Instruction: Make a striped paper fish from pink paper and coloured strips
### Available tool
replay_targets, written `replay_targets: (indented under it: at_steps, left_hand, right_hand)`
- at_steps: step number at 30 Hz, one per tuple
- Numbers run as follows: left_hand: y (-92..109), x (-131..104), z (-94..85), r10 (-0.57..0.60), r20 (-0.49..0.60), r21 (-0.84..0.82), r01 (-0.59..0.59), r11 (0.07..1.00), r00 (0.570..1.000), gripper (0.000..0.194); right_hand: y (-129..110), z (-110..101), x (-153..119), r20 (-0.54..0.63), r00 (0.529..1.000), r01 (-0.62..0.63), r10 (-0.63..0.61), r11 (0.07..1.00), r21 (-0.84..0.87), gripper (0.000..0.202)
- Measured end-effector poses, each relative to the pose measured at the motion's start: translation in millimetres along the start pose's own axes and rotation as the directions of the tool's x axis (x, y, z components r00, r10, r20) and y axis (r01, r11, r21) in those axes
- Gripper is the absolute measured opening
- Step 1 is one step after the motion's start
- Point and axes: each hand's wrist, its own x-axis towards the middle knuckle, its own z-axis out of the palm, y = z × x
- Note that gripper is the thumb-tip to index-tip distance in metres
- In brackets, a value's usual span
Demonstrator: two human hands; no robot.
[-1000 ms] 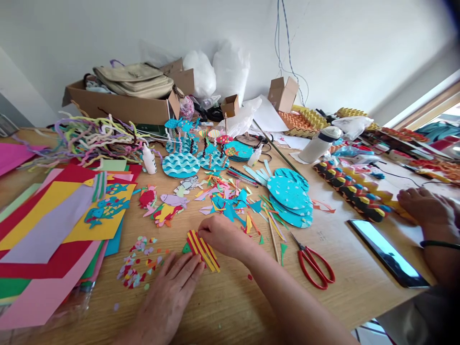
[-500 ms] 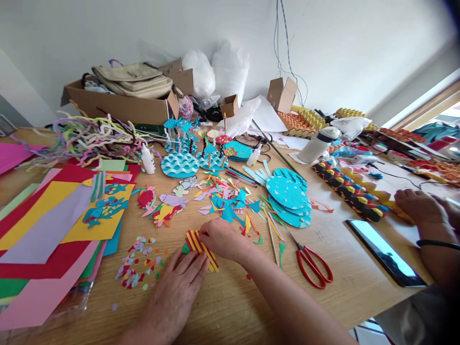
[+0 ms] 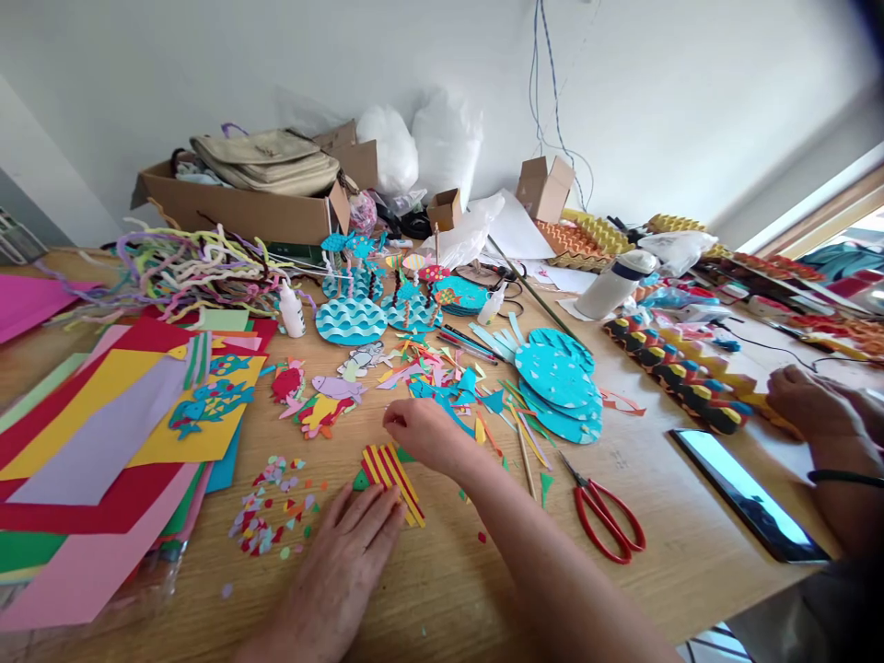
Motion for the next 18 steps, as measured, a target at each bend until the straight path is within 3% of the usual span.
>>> replay_targets:
  at_steps: [2, 4, 6, 9, 12, 14, 18]
  left_hand:
    - [-5, 1, -12.2, -0.088, -0.018, -0.101, 0.086, 0.991, 0.996, 0.052]
    - [-14, 2, -25.1, -0.251, 0.004, -0.258, 0.243, 0.935, 0.968, 0.048]
    - [-23, 1, -34.3, -0.406, 0.05, -0.437, 0.385, 0.813, 0.913, 0.041]
    - [-31, -3, -37.4, -0.555, 0.185, -0.66, 0.52, 0.542, 0.811, 0.038]
    - [-31, -8, -32.1, -0.59, 0.349, -0.787, 0.569, 0.237, 0.728, 0.038]
    - [-29, -9, -28.8, -0.583, 0.428, -0.815, 0.574, 0.081, 0.69, 0.037]
    - [-27, -3, -33.3, -0.582, 0.505, -0.814, 0.576, -0.076, 0.637, 0.037]
  right_hand:
    - [10, -3, -5, -0.038, 0.999, 0.002, -0.001, 1.0, 0.02, 0.03]
    - [18, -4, -11, -0.048, 0.999, -0.004, 0.005, 0.999, 0.033, 0.029]
    - [22, -1, -15, -0.031, 0.999, -0.007, 0.009, 0.999, 0.045, 0.028]
    - [22, 6, -14, -0.002, 1.0, -0.023, 0.023, 0.998, 0.067, 0.025]
    - [22, 13, -10, 0.016, 0.998, -0.055, 0.054, 0.994, 0.095, 0.021]
    - [22, 16, -8, 0.023, 0.998, -0.062, 0.06, 0.991, 0.117, 0.017]
    - [20, 16, -12, 0.016, 0.999, -0.03, 0.027, 0.987, 0.156, 0.012]
